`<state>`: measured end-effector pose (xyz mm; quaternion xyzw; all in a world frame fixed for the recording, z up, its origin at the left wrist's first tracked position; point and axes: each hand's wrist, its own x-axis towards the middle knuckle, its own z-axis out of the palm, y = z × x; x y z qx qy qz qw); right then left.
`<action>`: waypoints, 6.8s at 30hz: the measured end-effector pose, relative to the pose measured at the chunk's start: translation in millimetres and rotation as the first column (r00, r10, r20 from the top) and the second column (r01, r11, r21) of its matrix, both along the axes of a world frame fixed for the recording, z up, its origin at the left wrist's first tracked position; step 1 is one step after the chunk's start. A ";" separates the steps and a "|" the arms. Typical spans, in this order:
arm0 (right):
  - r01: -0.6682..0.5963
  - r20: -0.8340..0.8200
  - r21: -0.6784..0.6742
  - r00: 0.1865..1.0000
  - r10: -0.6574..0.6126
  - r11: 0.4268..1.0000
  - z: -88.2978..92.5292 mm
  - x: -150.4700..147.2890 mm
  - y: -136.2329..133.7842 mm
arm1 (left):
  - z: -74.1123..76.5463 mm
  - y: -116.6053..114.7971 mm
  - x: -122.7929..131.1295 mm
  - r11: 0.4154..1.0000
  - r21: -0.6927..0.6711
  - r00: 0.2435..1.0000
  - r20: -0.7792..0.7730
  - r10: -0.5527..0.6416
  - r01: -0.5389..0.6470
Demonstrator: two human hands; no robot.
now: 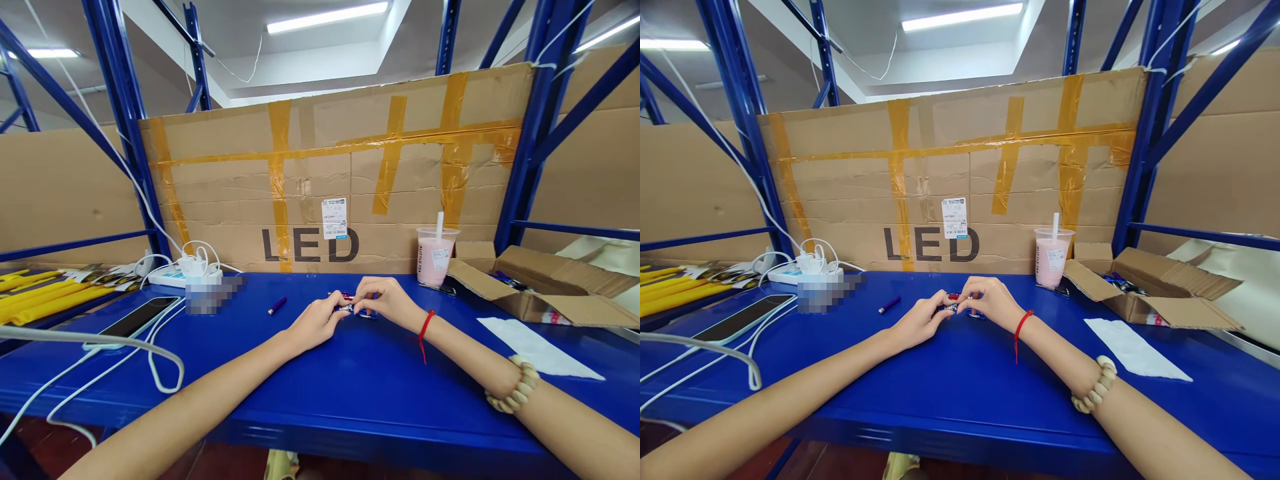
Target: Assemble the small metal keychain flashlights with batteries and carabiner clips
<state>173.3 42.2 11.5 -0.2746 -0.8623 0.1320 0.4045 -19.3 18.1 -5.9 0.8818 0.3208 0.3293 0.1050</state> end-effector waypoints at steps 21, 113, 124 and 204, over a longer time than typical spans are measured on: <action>0.018 -0.098 -0.246 0.994 -0.043 0.969 -3.3 -5.5 0.1 | 7.4 -2.4 0.0 0.992 0.085 0.965 -0.239 0.111 -0.093; -0.195 -0.133 -0.718 0.981 0.144 0.668 -18.6 -7.1 0.8 | 8.1 4.9 -7.0 0.982 0.185 0.959 -0.266 0.096 -0.047; -0.245 -0.242 -0.758 0.966 0.089 0.604 -12.7 -12.5 -8.1 | 8.8 3.1 -3.2 0.963 0.266 0.978 -0.183 0.100 -0.048; -0.047 -0.044 -0.604 0.999 0.026 0.795 -11.8 -14.6 -8.9 | 0.2 3.6 2.5 0.986 0.149 0.997 0.012 0.074 -0.075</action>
